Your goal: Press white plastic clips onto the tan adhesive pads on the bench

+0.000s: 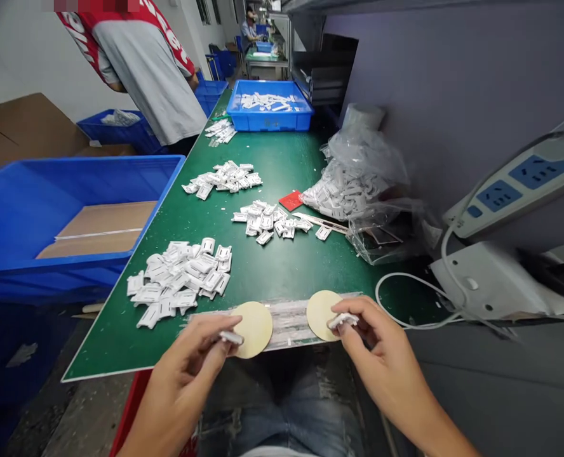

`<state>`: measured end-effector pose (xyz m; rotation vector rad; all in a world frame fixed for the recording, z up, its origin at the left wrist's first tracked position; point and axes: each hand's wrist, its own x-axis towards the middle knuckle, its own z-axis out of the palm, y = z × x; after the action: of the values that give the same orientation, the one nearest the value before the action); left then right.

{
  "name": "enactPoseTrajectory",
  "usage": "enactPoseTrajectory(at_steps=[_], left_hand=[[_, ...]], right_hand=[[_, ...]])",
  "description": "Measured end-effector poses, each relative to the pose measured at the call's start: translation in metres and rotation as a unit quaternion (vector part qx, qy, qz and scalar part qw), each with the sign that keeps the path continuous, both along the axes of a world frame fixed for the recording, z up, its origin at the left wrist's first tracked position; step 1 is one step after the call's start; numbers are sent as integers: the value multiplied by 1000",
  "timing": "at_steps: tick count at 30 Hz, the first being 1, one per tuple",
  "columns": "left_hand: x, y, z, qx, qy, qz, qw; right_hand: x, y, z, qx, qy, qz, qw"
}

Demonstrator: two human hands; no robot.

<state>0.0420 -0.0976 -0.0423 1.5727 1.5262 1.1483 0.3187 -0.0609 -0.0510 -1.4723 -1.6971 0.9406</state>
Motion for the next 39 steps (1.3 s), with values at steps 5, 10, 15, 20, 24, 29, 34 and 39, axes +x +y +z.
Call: enactPoseTrajectory(at_steps=[5, 10, 15, 20, 24, 29, 34, 39], left_hand=[[2, 19, -16, 23, 56, 6, 998], [-8, 13, -26, 73, 258, -45, 962], [-8, 12, -23, 142, 309, -59, 938], [-4, 19, -23, 134, 271, -41, 952], [-8, 14, -23, 130, 285, -40, 949], [-13, 6, -24, 162, 293, -48, 941], [-11, 9, -21, 164, 295, -50, 940], [-9, 11, -23, 157, 287, -39, 944]], right_hand=[[-15, 14, -3, 45, -97, 31, 994], [-10, 8, 1, 216, -257, 79, 939], [-5, 4, -1, 217, -254, 120, 935], [-12, 11, 1, 169, -201, 129, 956], [-14, 12, 1, 227, -254, 144, 929], [-12, 3, 8, 256, -342, 142, 893], [-10, -2, 7, 251, -359, 137, 888], [-13, 1, 1, 297, -352, 151, 874]])
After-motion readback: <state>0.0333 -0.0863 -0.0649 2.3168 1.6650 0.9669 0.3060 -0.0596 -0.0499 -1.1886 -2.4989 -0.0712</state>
